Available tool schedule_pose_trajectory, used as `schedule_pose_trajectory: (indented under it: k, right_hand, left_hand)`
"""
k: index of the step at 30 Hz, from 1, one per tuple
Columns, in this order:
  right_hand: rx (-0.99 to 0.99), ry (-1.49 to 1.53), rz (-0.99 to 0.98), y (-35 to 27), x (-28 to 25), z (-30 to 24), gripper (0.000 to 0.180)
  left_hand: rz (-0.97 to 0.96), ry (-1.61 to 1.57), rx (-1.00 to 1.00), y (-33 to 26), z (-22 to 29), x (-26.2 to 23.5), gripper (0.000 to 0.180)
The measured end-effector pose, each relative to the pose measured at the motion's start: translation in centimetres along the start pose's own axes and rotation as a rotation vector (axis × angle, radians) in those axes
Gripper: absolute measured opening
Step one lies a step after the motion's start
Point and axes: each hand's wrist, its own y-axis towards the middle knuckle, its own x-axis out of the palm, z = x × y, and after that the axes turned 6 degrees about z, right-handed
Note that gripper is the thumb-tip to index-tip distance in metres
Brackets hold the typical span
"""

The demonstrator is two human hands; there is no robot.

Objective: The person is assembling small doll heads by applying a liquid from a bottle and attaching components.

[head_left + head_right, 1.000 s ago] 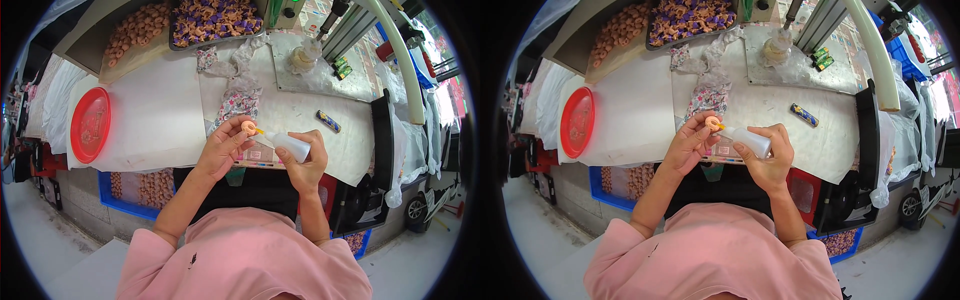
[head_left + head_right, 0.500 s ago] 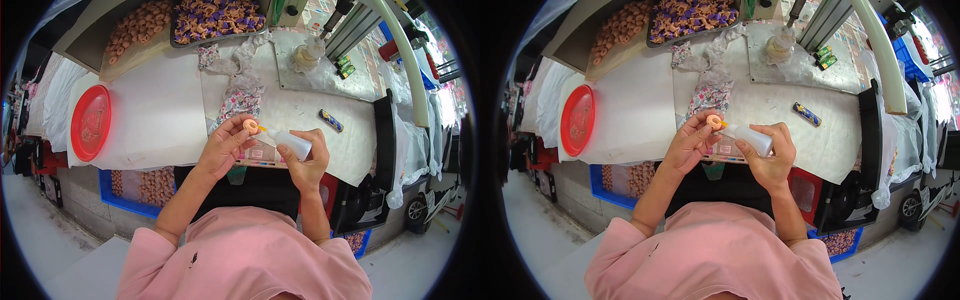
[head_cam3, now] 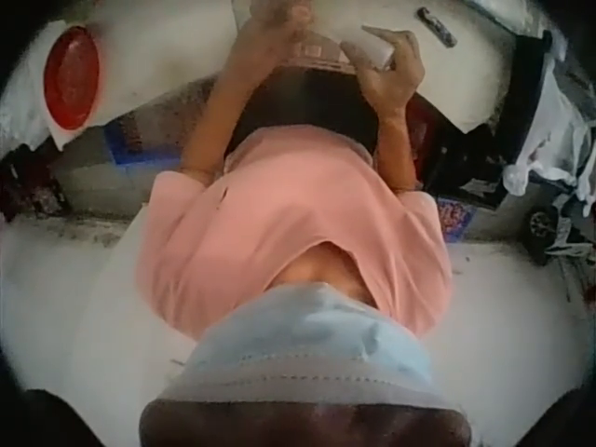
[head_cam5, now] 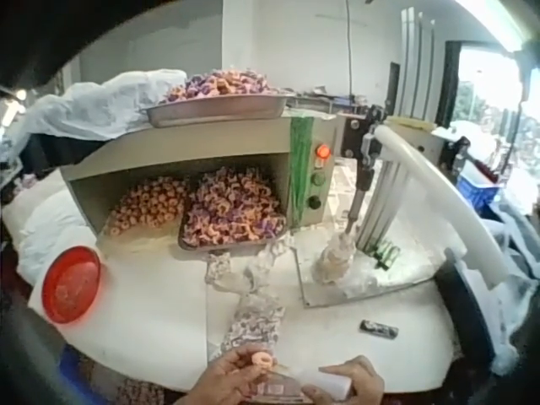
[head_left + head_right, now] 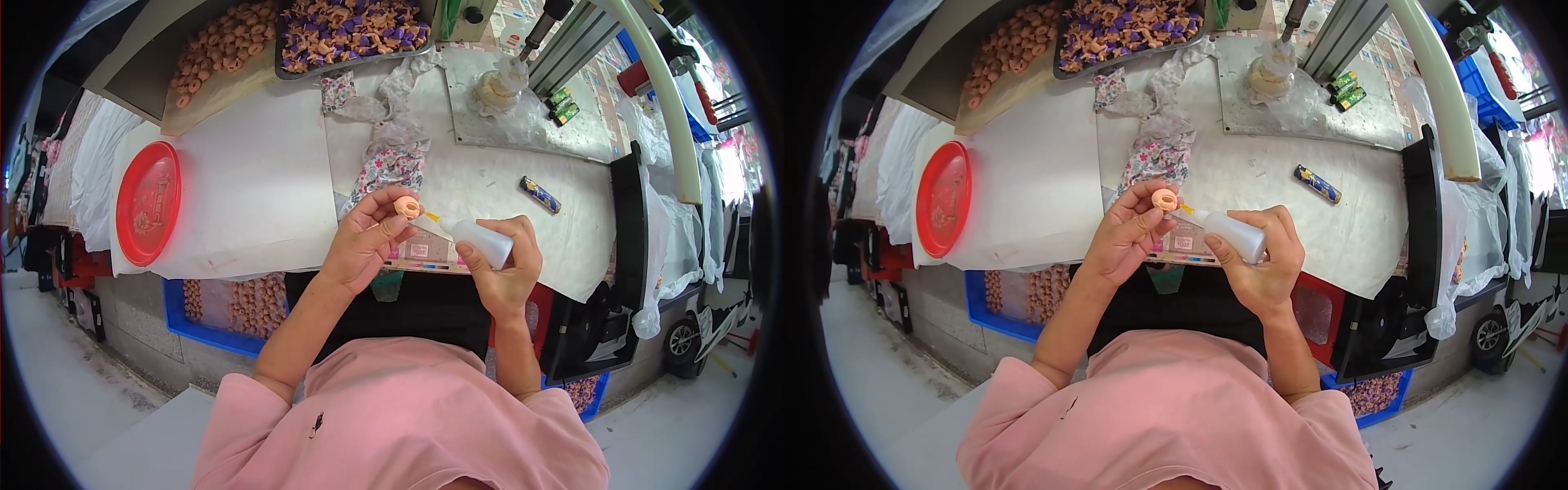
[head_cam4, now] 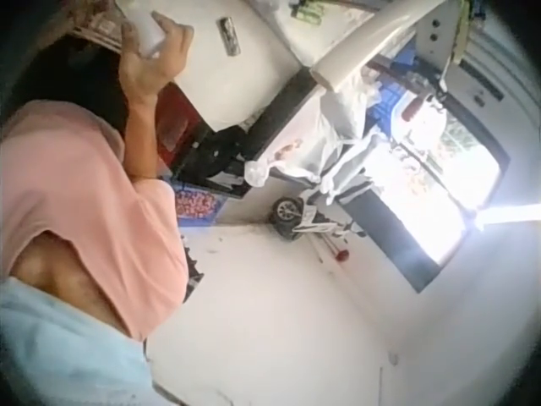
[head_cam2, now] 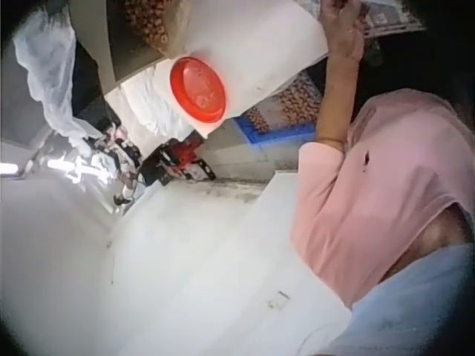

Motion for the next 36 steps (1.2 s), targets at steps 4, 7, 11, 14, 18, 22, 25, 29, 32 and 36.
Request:
schedule_pose_trajectory:
  k: [4,7,11,14,18,22,25,29,32,36]
  right_hand:
    - [0.005,0.020,0.006,-0.1,0.2,-0.1,0.033]
    - [0.022,0.038,-0.011,-0.1,0.4,-0.3,0.033]
    - [0.023,0.044,-0.021,-0.1,0.7,-0.2,0.033]
    - [0.031,0.043,-0.023,-0.1,0.6,-0.1,0.033]
    - [0.024,0.044,-0.018,-0.2,0.4,0.1,0.033]
    - [0.020,0.030,-0.005,-0.1,0.1,0.1,0.033]
    - [0.033,0.044,-0.017,-0.2,0.1,0.2,0.033]
    - [0.036,0.043,-0.022,-0.2,0.0,0.2,0.032]
    - [0.050,0.036,-0.030,-0.1,-0.2,0.3,0.031]
    - [0.042,0.022,-0.006,-0.2,-0.4,0.7,0.031]
  left_hand:
    - [0.005,0.002,0.003,0.0,0.1,0.2,0.034]
    - [0.003,0.004,0.005,-0.1,0.1,0.3,0.034]
    - [0.008,0.007,0.001,0.0,0.1,0.2,0.034]
    - [0.010,0.006,-0.001,0.0,0.1,0.2,0.034]
    - [0.010,0.017,0.002,0.0,0.1,0.2,0.034]
    - [0.003,0.012,0.002,0.1,0.1,0.3,0.035]
    - [0.003,0.016,0.004,0.1,0.1,0.3,0.034]
    - [0.005,0.018,0.000,0.1,0.1,0.4,0.034]
    - [0.003,0.023,0.001,0.1,0.1,0.4,0.034]
    - [0.000,0.031,0.000,0.2,0.1,0.5,0.033]
